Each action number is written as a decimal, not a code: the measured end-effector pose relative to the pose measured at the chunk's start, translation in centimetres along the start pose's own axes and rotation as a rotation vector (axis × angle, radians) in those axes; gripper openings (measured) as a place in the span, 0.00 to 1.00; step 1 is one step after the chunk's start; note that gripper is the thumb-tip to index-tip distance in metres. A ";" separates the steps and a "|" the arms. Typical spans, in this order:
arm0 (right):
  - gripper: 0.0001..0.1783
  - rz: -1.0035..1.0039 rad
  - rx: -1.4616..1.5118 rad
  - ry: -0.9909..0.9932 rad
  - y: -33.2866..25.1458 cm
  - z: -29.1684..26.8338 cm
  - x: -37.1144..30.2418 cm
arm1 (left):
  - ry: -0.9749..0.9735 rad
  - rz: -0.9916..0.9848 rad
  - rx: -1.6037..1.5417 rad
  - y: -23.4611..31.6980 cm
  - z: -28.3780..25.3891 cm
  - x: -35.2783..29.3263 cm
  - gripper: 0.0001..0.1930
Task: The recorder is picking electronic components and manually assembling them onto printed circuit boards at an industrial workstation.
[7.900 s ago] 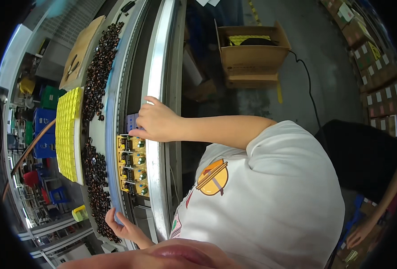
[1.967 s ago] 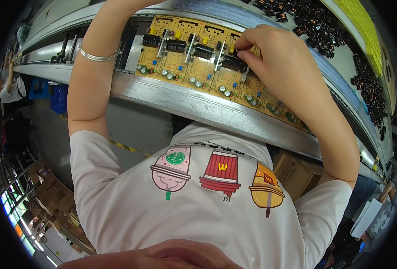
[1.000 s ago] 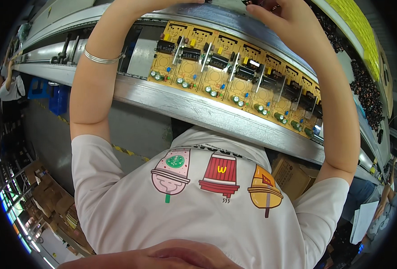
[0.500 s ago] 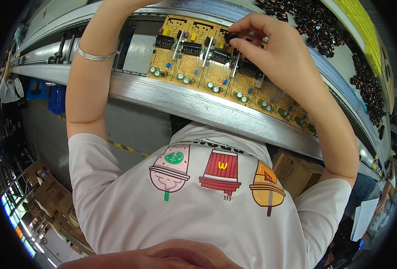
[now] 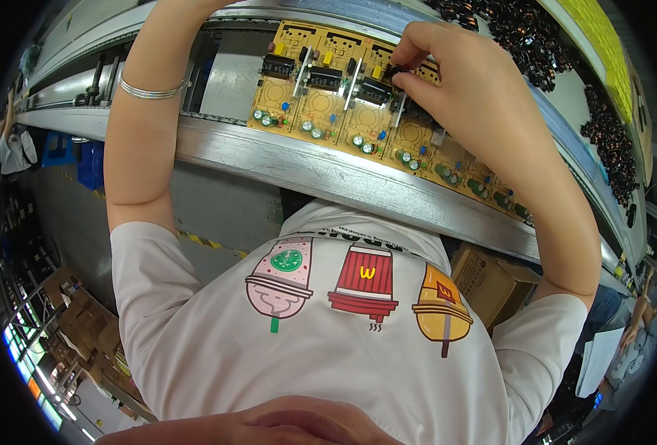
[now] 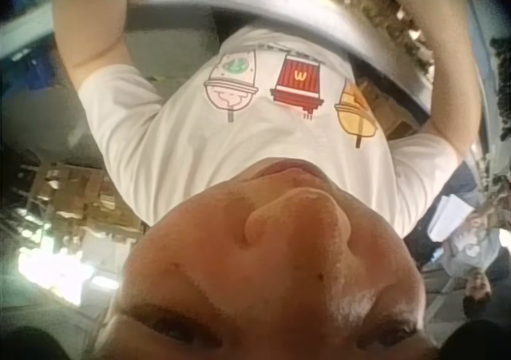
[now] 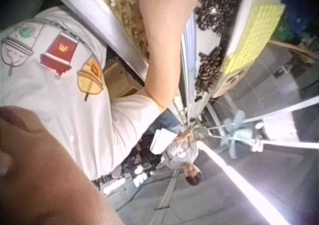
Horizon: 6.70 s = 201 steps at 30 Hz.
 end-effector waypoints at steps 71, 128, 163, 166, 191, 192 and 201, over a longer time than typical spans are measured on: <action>0.12 0.012 0.197 0.066 1.9 0.1 -0.1 | 0.271 0.054 0.193 2.5 0.8 0.6 0.27; 0.11 -0.097 0.214 0.149 2.2 -3.0 5.7 | 0.106 0.165 0.099 1.2 0.7 0.4 0.10; 0.12 -0.033 -0.029 -0.119 -0.1 0.4 1.9 | 0.115 0.179 0.114 1.5 1.1 -0.4 0.12; 0.11 -0.047 -0.045 -0.101 0.3 0.4 1.6 | 0.127 0.205 0.149 2.2 1.5 0.3 0.12; 0.11 -0.037 0.028 -0.083 2.4 -0.6 -0.1 | 0.116 0.235 0.099 3.9 1.4 0.4 0.13; 0.11 -0.043 0.022 -0.085 2.2 -0.6 0.0 | 0.117 0.234 0.101 3.8 1.4 0.3 0.12; 0.11 -0.173 0.125 0.104 -0.1 0.2 -1.0 | 0.186 0.350 0.010 1.8 0.7 -3.3 0.14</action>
Point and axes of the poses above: each hand's wrist, its own x-axis towards the middle knuckle, its own z-axis out of the palm, y = z × x, the point moved 7 cm from there along x, towards the middle knuckle, and after that the axes turned 11 degrees about z, right-handed, at the moved point
